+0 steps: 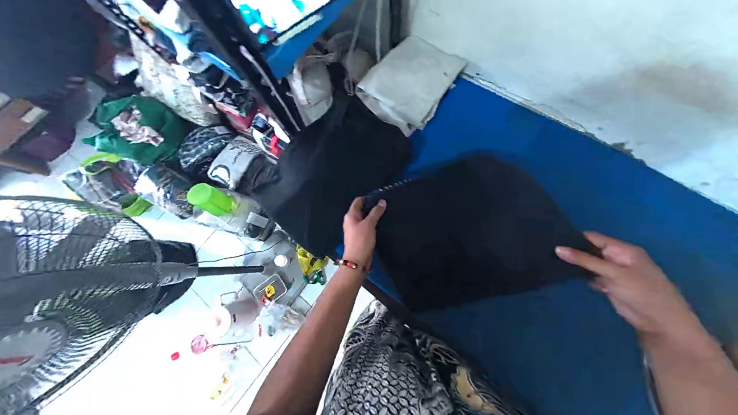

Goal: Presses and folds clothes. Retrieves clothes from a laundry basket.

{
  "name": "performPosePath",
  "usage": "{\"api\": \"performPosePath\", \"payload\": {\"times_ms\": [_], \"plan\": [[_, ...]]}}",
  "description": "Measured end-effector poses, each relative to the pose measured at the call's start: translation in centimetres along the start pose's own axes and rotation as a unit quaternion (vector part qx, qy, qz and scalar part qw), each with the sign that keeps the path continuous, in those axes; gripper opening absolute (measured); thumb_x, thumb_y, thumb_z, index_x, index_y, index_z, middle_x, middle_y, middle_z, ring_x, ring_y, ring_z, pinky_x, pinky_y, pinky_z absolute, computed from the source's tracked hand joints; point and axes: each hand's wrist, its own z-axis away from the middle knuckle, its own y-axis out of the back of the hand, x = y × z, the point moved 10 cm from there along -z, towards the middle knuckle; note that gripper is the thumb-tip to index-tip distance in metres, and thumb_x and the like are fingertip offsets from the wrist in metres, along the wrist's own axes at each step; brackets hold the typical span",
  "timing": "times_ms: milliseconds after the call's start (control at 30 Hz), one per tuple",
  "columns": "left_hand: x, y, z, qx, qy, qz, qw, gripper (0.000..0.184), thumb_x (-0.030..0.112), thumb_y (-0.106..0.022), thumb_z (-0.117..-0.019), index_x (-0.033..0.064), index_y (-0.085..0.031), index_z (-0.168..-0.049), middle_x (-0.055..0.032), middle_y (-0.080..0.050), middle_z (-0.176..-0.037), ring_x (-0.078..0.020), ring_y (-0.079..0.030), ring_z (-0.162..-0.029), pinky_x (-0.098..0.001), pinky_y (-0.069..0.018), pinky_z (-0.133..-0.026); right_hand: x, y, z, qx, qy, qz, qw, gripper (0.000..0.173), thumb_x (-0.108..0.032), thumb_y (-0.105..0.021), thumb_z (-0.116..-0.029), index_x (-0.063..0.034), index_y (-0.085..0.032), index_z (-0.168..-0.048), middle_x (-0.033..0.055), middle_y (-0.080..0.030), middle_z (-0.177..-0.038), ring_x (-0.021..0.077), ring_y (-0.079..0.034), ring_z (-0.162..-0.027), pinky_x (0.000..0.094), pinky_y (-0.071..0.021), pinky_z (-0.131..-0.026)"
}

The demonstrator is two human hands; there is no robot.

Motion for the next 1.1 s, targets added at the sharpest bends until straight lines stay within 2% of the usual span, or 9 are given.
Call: {"api": "performPosePath", "payload": {"times_ms": [167, 267, 300, 367, 567, 700, 800, 933, 1100], "plan": [[6.9, 12.5, -1.5, 0.130, -0.072, 0.092, 0.985, 0.032, 0.021, -0.056, -0.1058, 0.0040, -0.055, -0.133, -0.0059, -0.068, -0.112, -0.0103, -0.068, -0.097, -0.0347, -0.0584, -0.089, -12.6, -8.9, -7.8, -0.101, 0.134, 0.027, 0.985, 0.016, -0.014, -0.064, -0.0986, -0.0094, -0.066, -0.114, -0.0048, -0.070, -0.091, -0.0019, -0.064, -0.073, 0.0185, -0.0541, -0.062], [3.9, 19.2, -5.5, 0.205, -0.016, 0.072, 0.976, 0.035, 0.021, -0.058, -0.1048, 0.0011, -0.055, -0.133, -0.0128, -0.066, -0.117, -0.0168, -0.066, -0.101, -0.0394, -0.0557, -0.091, -14.0, -16.6, -14.4, -0.135, 0.161, 0.119, 0.970, 0.017, -0.018, -0.065, -0.1004, -0.0058, -0.067, -0.113, -0.0016, -0.066, -0.083, 0.0003, -0.050, -0.058, 0.0191, -0.0404, -0.050], [1.8, 21.0, -7.1, 0.227, 0.014, 0.039, 0.973, 0.038, 0.020, -0.060, -0.1036, -0.0023, -0.054, -0.134, -0.0186, -0.065, -0.121, -0.0227, -0.065, -0.106, -0.0433, -0.0547, -0.093, -13.6, -18.7, -16.2, -0.123, 0.169, 0.209, 0.955, 0.023, -0.022, -0.065, -0.1015, -0.0029, -0.067, -0.114, 0.0063, -0.066, -0.087, 0.0119, -0.054, -0.062, 0.0298, -0.0445, -0.054], [-0.5, 23.4, -8.5, 0.258, 0.043, -0.089, 0.961, 0.054, 0.021, -0.066, -0.1002, -0.0061, -0.046, -0.143, -0.0292, -0.057, -0.136, -0.0380, -0.059, -0.122, -0.0538, -0.0479, -0.102, -13.3, -22.2, -17.8, -0.084, 0.171, 0.318, 0.929, 0.040, -0.021, -0.065, -0.1026, 0.0094, -0.060, -0.128, 0.0347, -0.063, -0.121, 0.0494, -0.065, -0.106, 0.0659, -0.0509, -0.091], [3.2, 16.0, -7.2, 0.223, -0.174, -0.398, 0.873, 0.060, 0.041, -0.052, -0.1046, 0.0013, -0.048, -0.149, -0.0230, -0.040, -0.159, -0.0424, -0.036, -0.148, -0.0629, -0.0298, -0.117, -19.2, -34.1, -13.0, 0.008, 0.442, 0.344, 0.829, 0.065, -0.047, -0.057, -0.1013, -0.0024, -0.051, -0.149, 0.0257, -0.040, -0.159, 0.0506, -0.040, -0.144, 0.0739, -0.0336, -0.108], [-1.3, 15.2, -10.7, 0.180, -0.158, -0.423, 0.874, 0.063, 0.047, -0.040, -0.1057, 0.0068, -0.044, -0.154, -0.0154, -0.044, -0.159, -0.0385, -0.039, -0.148, -0.0636, -0.0269, -0.117, -15.8, -40.7, -18.1, -0.154, 0.297, 0.431, 0.838, 0.077, -0.065, -0.040, -0.1030, -0.0139, -0.035, -0.161, 0.0138, -0.022, -0.171, 0.0457, -0.011, -0.157, 0.0761, -0.0044, -0.117], [-1.4, 15.7, -11.1, 0.160, -0.157, -0.419, 0.880, 0.064, 0.048, -0.037, -0.1065, 0.0058, -0.044, -0.154, -0.0163, -0.047, -0.157, -0.0395, -0.041, -0.146, -0.0648, -0.0275, -0.115, -16.7, -39.5, -18.2, -0.202, 0.259, 0.407, 0.852, 0.074, -0.059, -0.038, -0.1061, -0.0102, -0.033, -0.161, 0.0157, -0.022, -0.170, 0.0410, -0.014, -0.158, 0.0723, -0.0060, -0.120], [-0.9, 15.8, -10.5, 0.164, -0.184, -0.399, 0.883, 0.066, 0.048, -0.037, -0.1056, 0.0042, -0.044, -0.154, -0.0212, -0.048, -0.154, -0.0443, -0.041, -0.145, -0.0670, -0.0243, -0.116, -15.8, -29.7, -13.2, -0.016, 0.339, 0.254, 0.906, 0.057, -0.035, -0.053, -0.1065, 0.0005, -0.047, -0.151, 0.0221, -0.041, -0.160, 0.0394, -0.042, -0.146, 0.0642, -0.0307, -0.117], [2.2, 14.5, -7.4, 0.233, -0.262, -0.451, 0.821, 0.069, 0.044, -0.044, -0.1042, -0.0045, -0.041, -0.153, -0.0293, -0.040, -0.157, -0.0493, -0.035, -0.147, -0.0673, -0.0162, -0.121, 2.7, -15.7, -2.0, 0.093, 0.228, 0.219, 0.944, 0.058, -0.028, -0.053, -0.1055, 0.0050, -0.041, -0.152, 0.0265, -0.049, -0.151, 0.0434, -0.053, -0.134, 0.0602, -0.0442, -0.109]]}}
